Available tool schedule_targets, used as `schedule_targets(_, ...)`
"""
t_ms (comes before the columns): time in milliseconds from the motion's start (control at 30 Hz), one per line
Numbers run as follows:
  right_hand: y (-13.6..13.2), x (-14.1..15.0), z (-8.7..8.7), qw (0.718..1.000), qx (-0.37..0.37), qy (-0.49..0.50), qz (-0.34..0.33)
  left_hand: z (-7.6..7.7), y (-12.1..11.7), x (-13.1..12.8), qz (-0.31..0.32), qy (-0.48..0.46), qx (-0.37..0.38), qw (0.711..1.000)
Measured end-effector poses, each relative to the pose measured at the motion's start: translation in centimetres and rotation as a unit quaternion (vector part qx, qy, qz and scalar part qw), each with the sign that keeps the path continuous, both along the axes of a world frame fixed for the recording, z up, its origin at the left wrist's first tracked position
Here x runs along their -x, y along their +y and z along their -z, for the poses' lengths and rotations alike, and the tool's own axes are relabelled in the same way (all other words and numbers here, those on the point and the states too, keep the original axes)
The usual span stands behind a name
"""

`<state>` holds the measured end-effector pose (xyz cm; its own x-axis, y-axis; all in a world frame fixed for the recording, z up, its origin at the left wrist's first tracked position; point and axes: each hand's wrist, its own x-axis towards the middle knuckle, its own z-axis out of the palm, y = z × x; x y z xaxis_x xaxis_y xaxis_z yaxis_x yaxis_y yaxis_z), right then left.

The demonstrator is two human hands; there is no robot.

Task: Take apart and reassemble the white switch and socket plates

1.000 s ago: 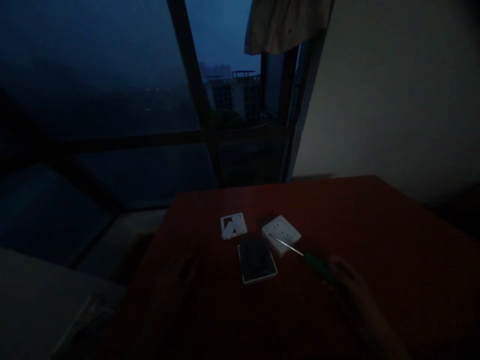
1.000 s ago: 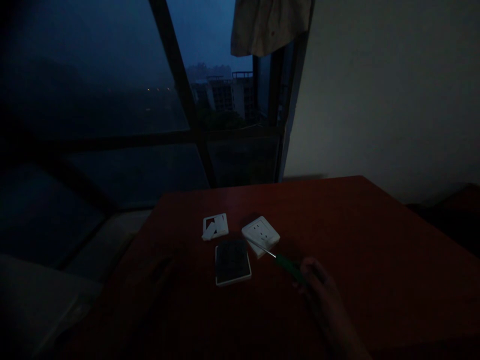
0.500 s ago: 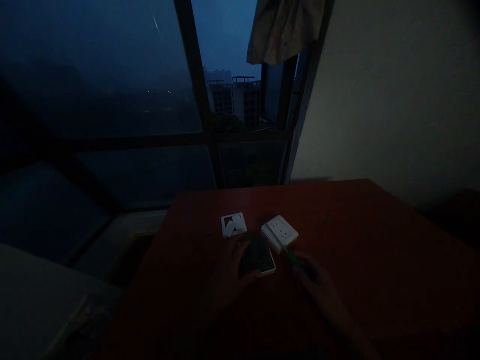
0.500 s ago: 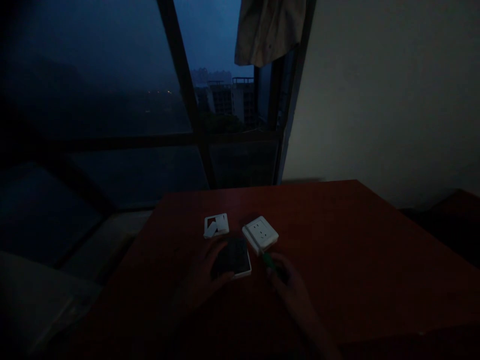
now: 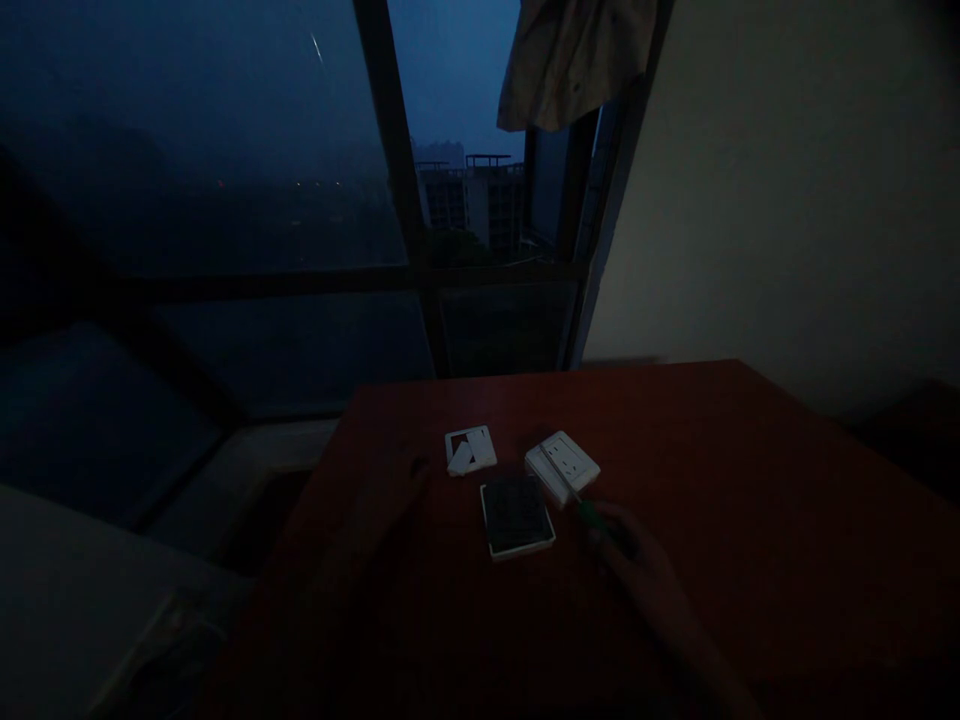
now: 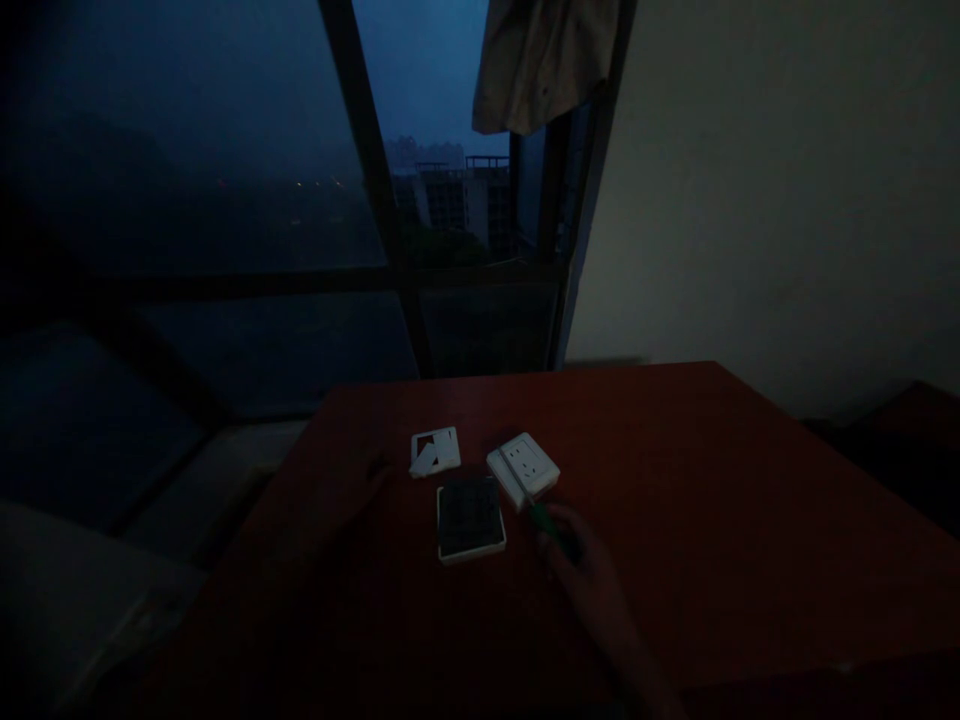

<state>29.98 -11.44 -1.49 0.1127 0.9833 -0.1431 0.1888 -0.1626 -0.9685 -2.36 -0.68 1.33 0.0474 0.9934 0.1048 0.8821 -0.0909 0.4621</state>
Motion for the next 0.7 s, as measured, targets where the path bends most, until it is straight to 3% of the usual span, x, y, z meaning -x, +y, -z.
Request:
schedule_targets(100,0.0,0.0,0.1,1.000,0.004,-0.003,-0.015,0.3,0.0,0.4,0.024,0.013,0.017,0.999)
schedule_targets(267,-0.1,-0.1,0.2,1.000,-0.006,-0.004,-0.026,0.6,-1.8,0.4,0.067,0.020,0.026,0.997)
schedule_targets(433,0.0,-0.1,0.2,1.000,-0.008,-0.008,-0.021,-0.5,-3.5,-0.9,0.069,0.020,-0.008,0.997)
schedule_targets(533,0.0,0.0,0.0,1.000,-0.001,-0.006,-0.012,-1.3,-4.6,-3.3,0.144,-0.019,-0.048,0.988)
schedule_targets(600,-0.1,0.0,-0.1,1.000,0.004,-0.005,-0.007,-1.7,-5.1,-5.1,0.221,-0.038,-0.036,0.974)
schedule_targets(700,-0.2,0.1,-0.2,1.000,0.001,0.016,-0.007,-1.6,-5.2,-7.0,0.274,-0.039,-0.008,0.961)
